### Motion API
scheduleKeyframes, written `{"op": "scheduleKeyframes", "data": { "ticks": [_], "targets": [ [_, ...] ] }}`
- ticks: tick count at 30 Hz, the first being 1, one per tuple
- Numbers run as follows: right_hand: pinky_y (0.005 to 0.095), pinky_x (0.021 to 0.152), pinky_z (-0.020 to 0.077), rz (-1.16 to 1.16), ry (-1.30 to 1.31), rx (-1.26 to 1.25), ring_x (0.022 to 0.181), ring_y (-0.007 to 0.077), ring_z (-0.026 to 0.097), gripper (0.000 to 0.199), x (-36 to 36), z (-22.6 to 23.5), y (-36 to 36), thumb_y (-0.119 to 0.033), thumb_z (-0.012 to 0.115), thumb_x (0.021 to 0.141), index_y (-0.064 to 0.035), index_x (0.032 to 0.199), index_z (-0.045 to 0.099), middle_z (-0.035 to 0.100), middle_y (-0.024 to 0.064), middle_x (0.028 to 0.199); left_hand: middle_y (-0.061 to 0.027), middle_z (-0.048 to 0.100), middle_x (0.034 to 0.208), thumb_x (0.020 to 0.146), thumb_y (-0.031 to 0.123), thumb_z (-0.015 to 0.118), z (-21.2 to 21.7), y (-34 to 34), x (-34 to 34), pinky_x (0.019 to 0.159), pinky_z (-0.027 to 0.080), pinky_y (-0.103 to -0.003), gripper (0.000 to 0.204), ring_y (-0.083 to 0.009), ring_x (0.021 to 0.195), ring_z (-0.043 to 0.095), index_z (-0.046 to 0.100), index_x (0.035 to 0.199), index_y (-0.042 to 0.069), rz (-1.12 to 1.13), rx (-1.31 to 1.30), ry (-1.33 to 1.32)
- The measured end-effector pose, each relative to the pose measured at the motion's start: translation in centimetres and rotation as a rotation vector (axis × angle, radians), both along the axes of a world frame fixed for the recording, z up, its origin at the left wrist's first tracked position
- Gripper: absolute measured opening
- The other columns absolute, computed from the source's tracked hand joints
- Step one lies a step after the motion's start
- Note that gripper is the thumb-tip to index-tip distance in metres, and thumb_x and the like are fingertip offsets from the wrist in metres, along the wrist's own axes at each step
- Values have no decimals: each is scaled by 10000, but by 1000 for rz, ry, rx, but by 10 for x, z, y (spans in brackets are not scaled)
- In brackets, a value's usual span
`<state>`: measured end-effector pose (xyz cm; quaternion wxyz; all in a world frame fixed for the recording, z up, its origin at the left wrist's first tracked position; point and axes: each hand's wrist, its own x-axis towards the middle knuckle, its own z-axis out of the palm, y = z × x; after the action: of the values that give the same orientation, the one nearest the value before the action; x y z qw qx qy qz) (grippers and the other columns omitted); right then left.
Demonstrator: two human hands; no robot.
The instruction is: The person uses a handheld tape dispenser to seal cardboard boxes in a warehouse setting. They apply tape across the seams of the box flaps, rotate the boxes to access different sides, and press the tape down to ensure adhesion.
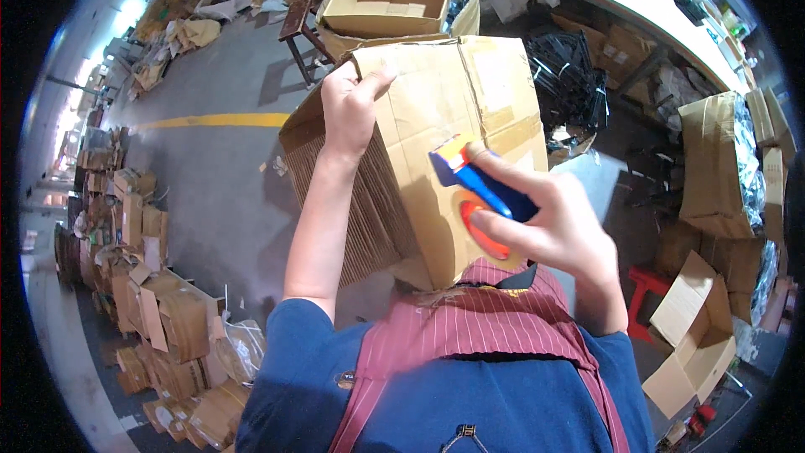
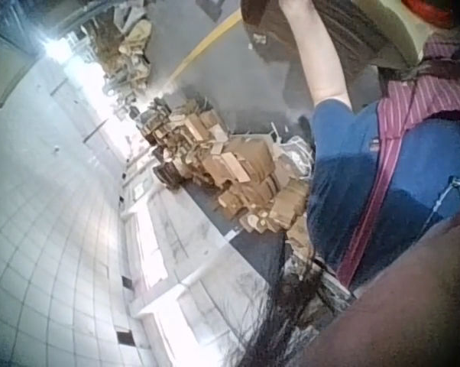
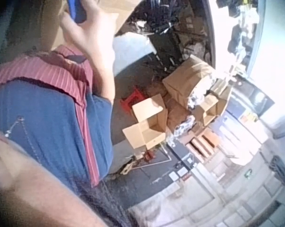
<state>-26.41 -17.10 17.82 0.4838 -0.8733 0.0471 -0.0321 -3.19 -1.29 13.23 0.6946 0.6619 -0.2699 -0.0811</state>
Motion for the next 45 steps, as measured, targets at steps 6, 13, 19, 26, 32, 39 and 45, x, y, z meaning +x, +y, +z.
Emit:
{"op": "scheduleKeyframes", "data": {
  "ticks": [6, 13, 19, 26, 32, 39, 45],
  "targets": [
    [319, 973, 509, -26, 109, 70, 1099, 259, 701, 651, 21, -29, 8, -271, 722, 812, -95, 1421, 573, 690, 198, 1240, -168, 721, 1075, 814, 44, 515, -4, 8, 24, 814, 593, -306, 384, -217, 912, 719, 676, 1132, -99, -75, -179, 258],
    [300, 1041, 445, -90, 116, 497, 1152, 167, 603, 635, 33, -66, -6, -262, 736, 844, -89, 1432, 571, 657, 96, 1288, -140, 709, 909, 916, 526, 685, -1, -24, 39, 727, 594, -348, 584, -206, 826, 721, 666, 1004, -51, -33, 381, -15],
    [275, 974, 470, -137, 44, 555, 1088, 129, 599, 611, 38, -88, -8, -236, 746, 855, -126, 1433, 583, 662, 59, 1246, -76, 738, 792, 862, 233, 736, -28, -46, 31, 703, 536, -287, 308, -106, 744, 670, 750, 923, -69, -279, 354, 36],
    [256, 808, 520, -79, -83, 202, 859, 115, 640, 553, 81, -46, -5, -257, 777, 800, -124, 1329, 680, 724, 50, 993, -98, 730, 844, 843, 69, 674, -11, 2, 60, 668, 532, -290, 206, -149, 706, 689, 729, 960, -92, -161, 198, 134],
    [256, 699, 539, 40, -73, -140, 781, 147, 703, 483, 153, 43, 34, -347, 729, 763, -10, 1107, 762, 760, 136, 924, -192, 690, 1146, 909, 94, 661, -9, 76, 100, 904, 573, -394, 374, -270, 989, 707, 604, 1221, -104, -35, -129, 516],
    [308, 658, 538, 165, 207, -182, 710, 157, 692, 437, 249, -88, 67, -383, 700, 737, -75, 1035, 785, 749, 76, 808, -124, 719, 1096, 849, 99, 706, -174, 103, 148, 914, 530, -351, 332, -231, 966, 695, 682, 1148, -42, 81, -185, 645],
    [325, 634, 545, 127, 250, -304, 655, 179, 692, 378, 248, -186, 80, -308, 714, 745, -28, 997, 753, 706, 98, 722, -132, 726, 1093, 784, 55, 731, -268, 76, 140, 921, 513, -334, 314, -227, 977, 684, 726, 1075, -64, 187, -148, 669]
  ]
}}
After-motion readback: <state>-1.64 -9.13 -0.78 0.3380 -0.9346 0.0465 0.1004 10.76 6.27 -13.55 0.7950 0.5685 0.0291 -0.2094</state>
